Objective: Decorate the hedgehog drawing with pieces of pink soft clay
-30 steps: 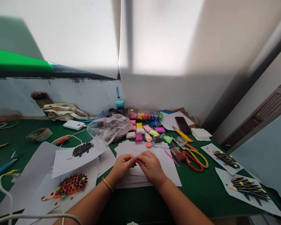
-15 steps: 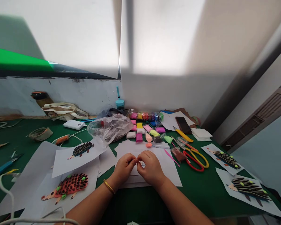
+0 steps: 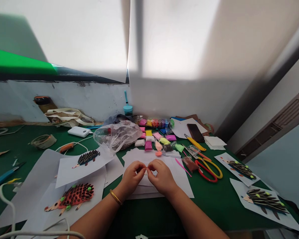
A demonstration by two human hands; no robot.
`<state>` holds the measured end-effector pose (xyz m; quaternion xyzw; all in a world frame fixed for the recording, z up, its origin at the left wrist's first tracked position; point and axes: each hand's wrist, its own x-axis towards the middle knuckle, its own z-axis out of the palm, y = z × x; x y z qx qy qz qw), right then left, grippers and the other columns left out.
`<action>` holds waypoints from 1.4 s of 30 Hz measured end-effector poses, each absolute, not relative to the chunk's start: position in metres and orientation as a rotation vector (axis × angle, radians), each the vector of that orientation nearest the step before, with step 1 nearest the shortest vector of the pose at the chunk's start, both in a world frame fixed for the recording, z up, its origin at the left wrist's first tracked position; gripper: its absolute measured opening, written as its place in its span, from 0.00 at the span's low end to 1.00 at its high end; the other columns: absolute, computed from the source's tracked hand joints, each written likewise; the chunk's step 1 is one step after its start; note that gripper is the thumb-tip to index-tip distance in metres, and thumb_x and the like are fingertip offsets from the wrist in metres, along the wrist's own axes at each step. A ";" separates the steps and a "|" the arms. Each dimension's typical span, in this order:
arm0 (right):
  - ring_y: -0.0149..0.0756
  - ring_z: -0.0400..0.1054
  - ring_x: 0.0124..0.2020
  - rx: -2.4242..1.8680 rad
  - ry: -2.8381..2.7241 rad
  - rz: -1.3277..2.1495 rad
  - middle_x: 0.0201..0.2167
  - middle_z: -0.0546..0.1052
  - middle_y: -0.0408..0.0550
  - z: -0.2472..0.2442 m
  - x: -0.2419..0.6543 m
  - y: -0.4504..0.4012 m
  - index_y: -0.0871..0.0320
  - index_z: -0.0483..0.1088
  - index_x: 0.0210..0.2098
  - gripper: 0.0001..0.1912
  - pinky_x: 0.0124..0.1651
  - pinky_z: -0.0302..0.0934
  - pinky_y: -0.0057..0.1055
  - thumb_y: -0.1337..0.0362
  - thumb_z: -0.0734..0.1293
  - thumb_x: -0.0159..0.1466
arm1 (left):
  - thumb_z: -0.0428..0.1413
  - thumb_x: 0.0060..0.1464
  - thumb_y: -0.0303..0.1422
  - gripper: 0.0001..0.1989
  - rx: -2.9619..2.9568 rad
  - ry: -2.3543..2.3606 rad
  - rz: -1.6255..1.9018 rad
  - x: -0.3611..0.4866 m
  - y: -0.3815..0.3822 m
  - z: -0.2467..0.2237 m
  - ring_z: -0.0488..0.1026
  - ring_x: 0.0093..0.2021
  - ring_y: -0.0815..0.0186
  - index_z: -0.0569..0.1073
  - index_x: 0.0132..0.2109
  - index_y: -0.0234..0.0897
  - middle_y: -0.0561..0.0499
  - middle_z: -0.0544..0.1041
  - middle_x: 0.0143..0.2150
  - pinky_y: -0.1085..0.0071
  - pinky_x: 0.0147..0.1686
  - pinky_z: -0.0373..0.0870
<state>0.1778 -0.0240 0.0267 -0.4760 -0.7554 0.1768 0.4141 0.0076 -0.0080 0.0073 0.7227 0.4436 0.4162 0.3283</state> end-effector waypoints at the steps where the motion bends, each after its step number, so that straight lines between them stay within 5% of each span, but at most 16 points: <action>1: 0.36 0.65 0.34 -1.187 -1.891 0.453 0.29 0.71 0.43 0.027 0.178 -0.024 0.55 0.67 0.31 0.04 0.37 0.59 0.32 0.67 0.64 0.63 | 0.53 0.59 0.33 0.06 1.883 1.153 1.097 0.007 -0.008 0.008 0.70 0.37 0.64 0.74 0.36 0.39 0.50 0.75 0.36 0.68 0.39 0.66; 8: 0.36 0.67 0.34 -1.202 -1.818 0.469 0.30 0.74 0.43 0.024 0.177 -0.024 0.54 0.69 0.33 0.03 0.38 0.61 0.32 0.66 0.64 0.64 | 0.50 0.62 0.39 0.13 1.746 1.114 1.088 0.006 -0.004 0.007 0.72 0.38 0.63 0.77 0.40 0.38 0.49 0.77 0.35 0.67 0.41 0.67; 15: 0.36 0.70 0.39 -1.096 -1.828 0.520 0.36 0.77 0.46 0.021 0.178 -0.021 0.54 0.73 0.43 0.10 0.43 0.65 0.33 0.66 0.62 0.65 | 0.60 0.52 0.44 0.14 1.598 1.169 1.121 0.006 -0.002 0.007 0.67 0.29 0.67 0.72 0.30 0.37 0.54 0.72 0.27 0.71 0.31 0.63; 20: 0.35 0.69 0.31 -1.244 -1.808 0.519 0.30 0.76 0.44 0.024 0.187 -0.009 0.54 0.74 0.36 0.06 0.33 0.64 0.31 0.61 0.66 0.64 | 0.49 0.61 0.46 0.21 1.705 1.243 1.190 0.003 -0.002 0.010 0.68 0.31 0.65 0.69 0.26 0.37 0.52 0.70 0.26 0.70 0.33 0.63; 28: 0.40 0.70 0.44 -1.437 -2.109 -0.060 0.42 0.80 0.49 0.019 0.207 0.044 0.54 0.78 0.41 0.12 0.46 0.61 0.35 0.70 0.64 0.64 | 0.51 0.60 0.37 0.11 1.726 1.206 1.224 0.003 0.002 0.008 0.72 0.37 0.63 0.76 0.38 0.38 0.49 0.75 0.35 0.67 0.39 0.68; 36: 0.44 0.66 0.41 -1.484 -2.190 -0.184 0.32 0.77 0.53 0.016 0.192 0.053 0.55 0.78 0.26 0.08 0.42 0.55 0.37 0.70 0.69 0.60 | 0.59 0.53 0.37 0.08 1.782 1.280 1.208 0.001 -0.001 0.010 0.68 0.33 0.65 0.72 0.31 0.38 0.53 0.72 0.31 0.69 0.36 0.66; 42: 0.45 0.65 0.44 -1.485 -2.125 -0.241 0.39 0.77 0.52 0.016 0.206 0.042 0.52 0.79 0.40 0.09 0.43 0.55 0.37 0.66 0.67 0.63 | 0.53 0.60 0.41 0.14 1.860 1.251 1.229 -0.001 -0.002 0.013 0.69 0.34 0.64 0.73 0.32 0.38 0.50 0.73 0.32 0.68 0.37 0.65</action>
